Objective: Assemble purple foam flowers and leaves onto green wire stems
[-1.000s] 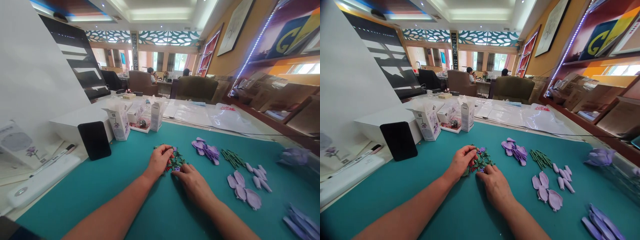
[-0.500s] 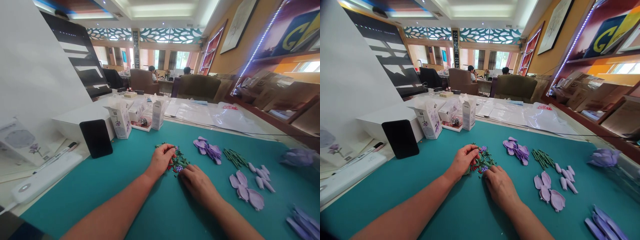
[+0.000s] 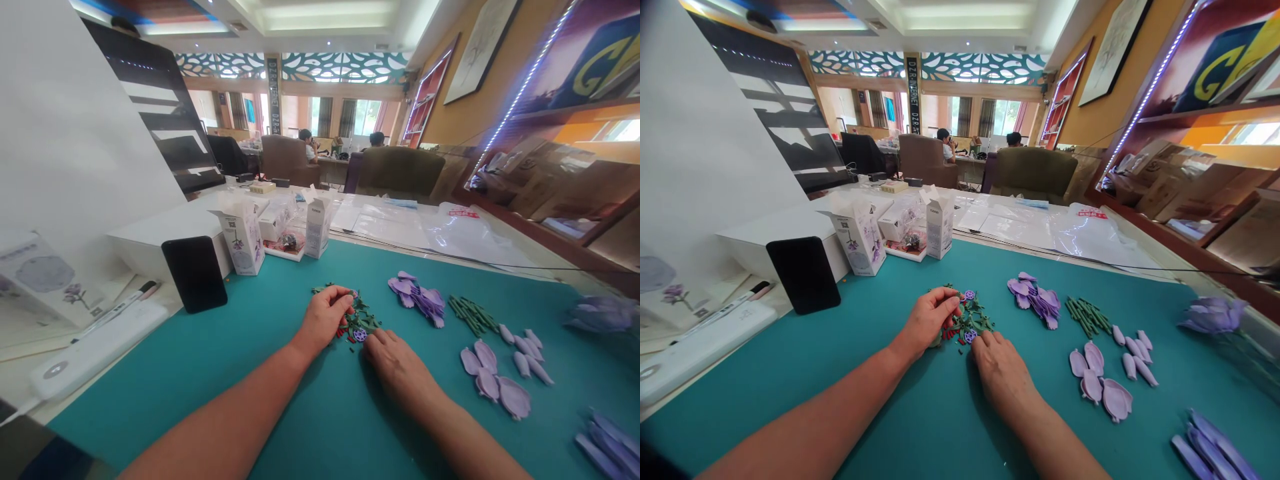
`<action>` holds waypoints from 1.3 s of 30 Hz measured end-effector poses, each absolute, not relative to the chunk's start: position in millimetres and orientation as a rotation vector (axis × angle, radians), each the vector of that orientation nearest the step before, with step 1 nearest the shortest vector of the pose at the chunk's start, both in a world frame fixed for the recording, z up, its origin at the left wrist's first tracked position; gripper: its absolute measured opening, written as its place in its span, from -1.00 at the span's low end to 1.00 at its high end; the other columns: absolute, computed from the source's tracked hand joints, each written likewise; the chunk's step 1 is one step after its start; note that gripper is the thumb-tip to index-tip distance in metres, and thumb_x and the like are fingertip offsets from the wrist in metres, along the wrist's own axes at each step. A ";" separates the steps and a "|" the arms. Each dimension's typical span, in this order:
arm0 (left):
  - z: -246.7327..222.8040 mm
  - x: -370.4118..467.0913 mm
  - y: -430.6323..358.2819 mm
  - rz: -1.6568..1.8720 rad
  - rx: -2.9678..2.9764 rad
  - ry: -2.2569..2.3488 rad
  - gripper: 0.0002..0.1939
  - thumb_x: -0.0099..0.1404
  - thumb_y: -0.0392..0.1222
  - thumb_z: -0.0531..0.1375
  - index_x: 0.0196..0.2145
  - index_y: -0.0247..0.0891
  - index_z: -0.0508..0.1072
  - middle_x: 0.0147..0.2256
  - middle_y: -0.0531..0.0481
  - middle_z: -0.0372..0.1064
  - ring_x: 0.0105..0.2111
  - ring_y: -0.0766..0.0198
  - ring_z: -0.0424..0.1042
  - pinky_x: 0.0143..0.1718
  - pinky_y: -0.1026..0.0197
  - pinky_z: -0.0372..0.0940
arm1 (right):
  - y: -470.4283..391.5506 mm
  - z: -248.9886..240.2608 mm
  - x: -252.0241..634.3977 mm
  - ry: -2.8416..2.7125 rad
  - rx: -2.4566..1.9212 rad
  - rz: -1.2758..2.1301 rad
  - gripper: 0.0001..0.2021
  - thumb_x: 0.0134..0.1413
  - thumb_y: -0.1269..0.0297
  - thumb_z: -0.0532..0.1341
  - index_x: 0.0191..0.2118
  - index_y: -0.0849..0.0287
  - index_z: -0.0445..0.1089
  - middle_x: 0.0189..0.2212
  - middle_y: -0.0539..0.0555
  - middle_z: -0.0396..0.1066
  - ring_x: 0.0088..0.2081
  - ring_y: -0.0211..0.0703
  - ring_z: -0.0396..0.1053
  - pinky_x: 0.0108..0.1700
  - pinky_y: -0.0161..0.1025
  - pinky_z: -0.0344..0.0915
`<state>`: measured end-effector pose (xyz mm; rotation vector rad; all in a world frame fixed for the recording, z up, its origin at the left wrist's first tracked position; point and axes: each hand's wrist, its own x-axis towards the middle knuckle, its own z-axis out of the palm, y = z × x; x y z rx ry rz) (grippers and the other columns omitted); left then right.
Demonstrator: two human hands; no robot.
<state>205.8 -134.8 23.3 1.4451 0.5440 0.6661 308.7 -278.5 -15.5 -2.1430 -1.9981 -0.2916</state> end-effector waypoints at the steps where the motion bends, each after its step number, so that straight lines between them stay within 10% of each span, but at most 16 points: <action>1: 23.8 205.6 -134.9 0.666 1.445 0.544 -0.76 0.13 -0.11 0.18 -0.31 -0.33 0.43 -0.55 0.09 0.34 -0.67 0.48 0.19 -0.62 0.40 0.15 | -278.7 -15.9 308.4 -1.988 -2.146 -0.287 -0.81 0.20 0.50 -0.01 -0.38 0.17 0.26 -0.43 0.06 0.30 -0.41 -0.16 0.18 -0.38 -0.24 0.06; 39: 25.0 206.7 -127.7 0.717 1.405 0.535 -0.85 0.14 -0.18 0.14 -0.36 -0.31 0.41 -0.59 0.12 0.30 -0.68 0.47 0.19 -0.61 0.38 0.15 | -219.1 32.4 281.4 -2.148 -2.307 -0.172 -0.80 0.04 0.55 0.14 -0.45 0.23 0.48 -0.39 0.18 0.45 -0.30 -0.06 0.38 -0.32 -0.22 0.23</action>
